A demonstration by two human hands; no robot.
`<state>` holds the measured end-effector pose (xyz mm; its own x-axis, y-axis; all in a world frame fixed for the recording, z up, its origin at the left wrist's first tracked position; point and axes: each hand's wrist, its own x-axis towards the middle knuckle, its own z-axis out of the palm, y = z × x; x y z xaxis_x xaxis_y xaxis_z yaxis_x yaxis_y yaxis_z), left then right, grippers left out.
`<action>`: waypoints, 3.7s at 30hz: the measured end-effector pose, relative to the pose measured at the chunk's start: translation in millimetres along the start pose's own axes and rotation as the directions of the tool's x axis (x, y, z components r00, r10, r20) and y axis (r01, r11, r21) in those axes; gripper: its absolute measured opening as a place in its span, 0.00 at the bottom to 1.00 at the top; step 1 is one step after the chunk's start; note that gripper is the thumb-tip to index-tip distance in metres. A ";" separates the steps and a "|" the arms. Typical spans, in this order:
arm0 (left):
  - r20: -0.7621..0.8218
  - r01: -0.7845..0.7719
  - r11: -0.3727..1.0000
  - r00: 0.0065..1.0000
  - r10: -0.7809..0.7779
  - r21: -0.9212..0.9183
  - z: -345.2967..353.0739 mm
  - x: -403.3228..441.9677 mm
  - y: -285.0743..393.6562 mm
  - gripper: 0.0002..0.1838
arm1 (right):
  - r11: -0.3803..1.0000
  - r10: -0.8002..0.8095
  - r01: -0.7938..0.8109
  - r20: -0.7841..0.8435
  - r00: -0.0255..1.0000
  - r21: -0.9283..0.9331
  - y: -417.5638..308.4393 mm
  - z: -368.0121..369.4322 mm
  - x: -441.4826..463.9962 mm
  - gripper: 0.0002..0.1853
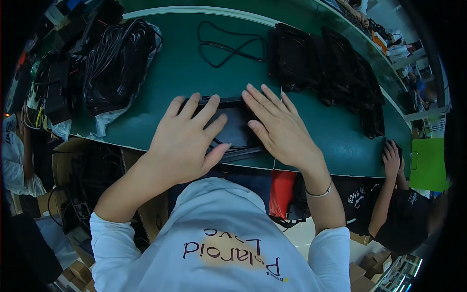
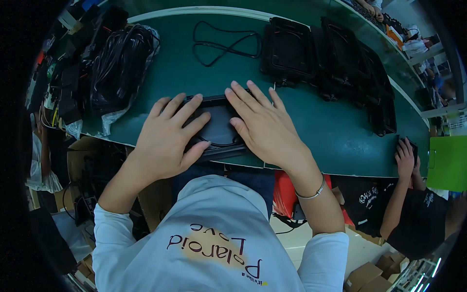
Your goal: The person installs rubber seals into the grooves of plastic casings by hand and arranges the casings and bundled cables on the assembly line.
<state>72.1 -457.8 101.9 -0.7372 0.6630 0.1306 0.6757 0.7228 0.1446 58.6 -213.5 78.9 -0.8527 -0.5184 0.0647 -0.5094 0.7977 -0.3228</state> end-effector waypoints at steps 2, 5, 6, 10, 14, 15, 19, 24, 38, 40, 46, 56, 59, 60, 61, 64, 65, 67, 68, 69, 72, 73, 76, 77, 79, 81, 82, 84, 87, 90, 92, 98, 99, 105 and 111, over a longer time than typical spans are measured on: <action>-0.118 -0.084 0.996 0.989 0.084 0.004 1.3 11.2 1.7 0.27 | 0.998 -0.044 0.043 -0.013 0.999 -0.051 2.5 0.4 0.2 0.29; -0.104 -0.158 0.983 0.984 0.148 -0.097 14.2 20.9 -0.9 0.27 | 0.981 0.023 -0.015 -0.043 0.999 0.195 10.7 -3.1 -2.8 0.29; -0.076 -0.160 0.984 0.985 0.154 -0.080 11.7 21.8 -1.3 0.28 | 0.981 0.034 -0.025 -0.047 0.998 0.193 13.5 -2.8 -5.6 0.29; -0.039 -0.147 0.989 0.988 0.147 -0.021 9.9 24.7 2.0 0.27 | 0.989 0.054 -0.050 -0.024 0.998 0.136 14.7 2.7 -14.1 0.30; -0.018 -0.115 0.993 0.993 0.114 -0.026 5.5 33.7 -1.8 0.26 | 0.935 0.124 -0.072 -0.130 0.984 0.348 24.7 -1.2 -18.0 0.29; 0.032 -0.081 0.995 0.996 0.083 -0.058 3.3 33.4 -3.8 0.26 | 0.873 0.232 -0.098 -0.231 0.945 0.478 25.1 -0.2 -20.5 0.29; 0.100 0.079 0.994 0.992 -0.071 -0.081 -6.3 21.4 -4.5 0.27 | 0.904 0.373 -0.319 -0.157 0.915 0.285 -16.7 -14.9 -37.3 0.27; -0.089 0.360 0.924 0.924 -0.372 -0.126 -5.4 -14.5 8.0 0.25 | 0.784 0.314 -0.227 -0.054 0.948 0.577 -33.3 3.4 4.4 0.29; -0.373 0.231 0.954 0.882 -0.288 -0.190 28.8 -70.7 -4.4 0.23 | 0.976 -0.217 0.218 -0.293 0.931 -0.029 -48.1 -1.3 88.7 0.15; -0.371 0.215 0.957 0.887 -0.274 -0.194 32.1 -70.5 -8.1 0.24 | 0.935 -0.305 0.342 -0.288 0.908 0.088 -58.9 2.6 100.5 0.11; -0.428 0.178 0.957 0.865 -0.264 -0.230 42.4 -67.3 -17.1 0.23 | 0.889 -0.412 0.438 -0.184 0.892 0.134 -59.3 18.6 117.0 0.06; -0.411 0.210 0.957 0.869 -0.277 -0.200 41.0 -68.6 -21.2 0.22 | 0.861 -0.499 0.507 -0.135 0.856 0.032 -59.6 20.7 113.1 0.10; -0.414 0.207 0.950 0.863 -0.291 -0.234 40.6 -67.1 -23.8 0.22 | 0.847 -0.527 0.531 -0.118 0.842 0.006 -59.1 18.3 109.5 0.13; -0.425 0.196 0.954 0.861 -0.279 -0.229 38.9 -66.3 -24.4 0.22 | 0.848 -0.525 0.530 -0.119 0.843 0.004 -58.6 16.9 107.6 0.13; -0.436 0.184 0.957 0.859 -0.266 -0.223 37.9 -65.4 -25.4 0.22 | 0.852 -0.519 0.523 -0.107 0.848 0.009 -57.9 15.1 105.9 0.14; -0.390 0.191 0.966 0.887 -0.246 -0.175 39.2 -68.5 -31.0 0.23 | 0.887 -0.462 0.459 -0.107 0.881 -0.046 -53.2 18.6 99.0 0.17; -0.394 0.181 0.968 0.888 -0.238 -0.177 38.1 -67.7 -30.7 0.23 | 0.907 -0.419 0.408 -0.121 0.900 -0.105 -50.6 19.7 96.7 0.20; -0.350 0.226 0.958 0.895 -0.277 -0.178 33.8 -67.5 -27.6 0.23 | 0.935 -0.342 0.323 -0.125 0.931 -0.147 -49.1 17.9 87.3 0.22; -0.353 0.221 0.959 0.895 -0.272 -0.179 33.6 -66.6 -26.1 0.23 | 0.953 -0.268 0.243 -0.129 0.955 -0.181 -48.1 17.2 84.0 0.24; -0.370 0.209 0.965 0.893 -0.256 -0.161 33.7 -65.4 -24.8 0.23 | 0.953 -0.265 0.239 -0.132 0.955 -0.184 -45.8 17.9 82.9 0.24; -0.365 0.183 0.968 0.901 -0.234 -0.170 31.4 -68.3 -16.9 0.23 | 0.972 -0.233 0.233 -0.021 0.972 -0.015 -40.2 21.2 77.3 0.27; -0.353 0.176 0.965 0.906 -0.236 -0.192 30.4 -70.5 -14.4 0.24 | 0.960 -0.280 0.280 0.022 0.960 0.014 -37.9 20.9 79.2 0.27; -0.324 0.158 0.964 0.919 -0.223 -0.215 30.2 -74.4 -10.0 0.24 | 0.930 -0.322 0.312 0.024 0.946 0.197 -32.5 16.1 83.9 0.26; -0.326 0.154 0.965 0.920 -0.219 -0.213 28.6 -73.2 -11.2 0.24 | 0.891 -0.313 0.298 -0.011 0.950 0.343 -32.1 13.4 84.8 0.26; -0.330 0.096 0.954 0.924 -0.191 -0.284 24.1 -69.8 -14.3 0.22 | 0.901 -0.223 0.217 -0.028 0.974 0.375 -36.4 2.9 84.3 0.24; -0.283 0.100 0.949 0.941 -0.188 -0.298 23.1 -67.0 -16.7 0.21 | 0.916 -0.146 0.181 -0.121 0.982 0.359 -36.3 5.7 83.8 0.18; -0.232 0.108 0.944 0.955 -0.186 -0.311 22.3 -66.4 -17.3 0.20 | 0.916 -0.143 0.178 -0.120 0.982 0.360 -37.6 7.2 84.0 0.18; -0.214 0.108 0.957 0.962 -0.169 -0.270 18.5 -65.8 -18.8 0.21 | 0.903 -0.048 0.079 -0.084 0.995 0.423 -42.1 8.6 87.1 0.15; -0.169 0.112 0.967 0.974 -0.153 -0.227 13.7 -62.9 -19.7 0.22 | 0.819 0.111 -0.175 0.147 0.983 0.546 -45.6 5.5 103.9 0.14; -0.183 0.082 0.972 0.975 -0.123 -0.219 11.2 -55.4 -24.1 0.23 | 0.747 0.127 -0.296 0.309 0.943 0.595 -39.3 11.7 122.5 0.14; -0.213 0.048 0.974 0.972 -0.096 -0.222 12.8 -52.9 -27.7 0.23 | 0.737 0.114 -0.293 0.316 0.942 0.609 -36.2 18.7 126.3 0.13; -0.155 0.085 0.962 0.980 -0.128 -0.259 18.8 -53.4 -30.6 0.25 | 0.671 0.127 -0.402 0.437 0.890 0.623 -34.1 10.8 131.8 0.12; -0.148 0.088 0.962 0.981 -0.129 -0.257 18.6 -53.2 -31.3 0.25 | 0.605 0.104 -0.442 0.485 0.868 0.663 -29.5 10.6 132.8 0.12; -0.178 0.065 0.966 0.978 -0.111 -0.250 26.0 -49.1 -31.2 0.28 | 0.568 0.124 -0.461 0.483 0.867 0.682 -23.6 6.3 129.6 0.14; -0.168 0.081 0.958 0.977 -0.130 -0.275 28.6 -47.1 -32.2 0.29 | 0.598 0.066 -0.398 0.453 0.889 0.695 -20.2 14.3 130.8 0.12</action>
<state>85.2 -506.7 63.0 -0.8086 0.5209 0.2734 0.5876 0.6925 0.4185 -41.1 -301.8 80.4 -0.7394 -0.5479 -0.3913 0.1152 0.4696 -0.8753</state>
